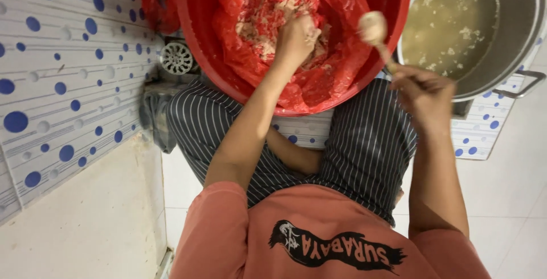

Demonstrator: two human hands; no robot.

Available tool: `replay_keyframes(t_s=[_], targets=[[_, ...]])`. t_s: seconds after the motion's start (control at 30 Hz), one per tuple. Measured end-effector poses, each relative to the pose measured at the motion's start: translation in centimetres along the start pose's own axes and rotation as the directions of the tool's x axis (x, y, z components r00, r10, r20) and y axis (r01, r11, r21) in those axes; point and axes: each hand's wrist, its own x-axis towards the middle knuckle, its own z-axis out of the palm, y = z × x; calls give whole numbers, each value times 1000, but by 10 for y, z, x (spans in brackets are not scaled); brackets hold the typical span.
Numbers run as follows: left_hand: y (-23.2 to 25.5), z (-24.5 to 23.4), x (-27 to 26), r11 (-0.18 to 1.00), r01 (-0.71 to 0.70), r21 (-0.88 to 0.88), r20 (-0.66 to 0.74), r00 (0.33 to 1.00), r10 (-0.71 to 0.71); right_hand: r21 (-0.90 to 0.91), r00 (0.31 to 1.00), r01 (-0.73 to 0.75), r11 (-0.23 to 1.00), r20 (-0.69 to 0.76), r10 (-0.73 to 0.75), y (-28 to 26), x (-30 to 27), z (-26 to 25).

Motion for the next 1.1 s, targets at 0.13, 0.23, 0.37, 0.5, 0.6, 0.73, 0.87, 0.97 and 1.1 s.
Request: replay_keyframes(t_s=[0.13,0.23,0.37,0.5,0.6,0.73,0.87,0.97,1.1], targets=[[-39,22,15,988,-43,-145,-53,998,36,-405,936,74,911,-286,-204,75,43,-71],[-41,15,12,995,23,-94,-11,1000,-24,-614,898,150,775,-244,-367,124,78,-101],[-44,13,8,978,82,190,53,994,-94,-655,921,163,738,-168,-352,178,122,-115],[-43,14,12,771,217,599,239,870,-431,-801,840,300,518,-36,-542,191,139,-123],[-61,23,13,620,126,774,192,887,-420,-804,903,230,549,-33,-428,184,137,-126],[-38,2,5,701,141,699,240,878,-415,-804,833,266,532,-86,-546,182,136,-138],[29,-61,-11,910,363,199,343,844,-412,-769,861,275,577,-70,-504,169,125,-137],[6,-57,-3,866,433,-249,395,862,-317,-775,861,374,509,86,-501,182,127,-130],[-5,-44,0,737,429,-522,323,899,-295,-845,930,206,493,13,-366,183,134,-130]])
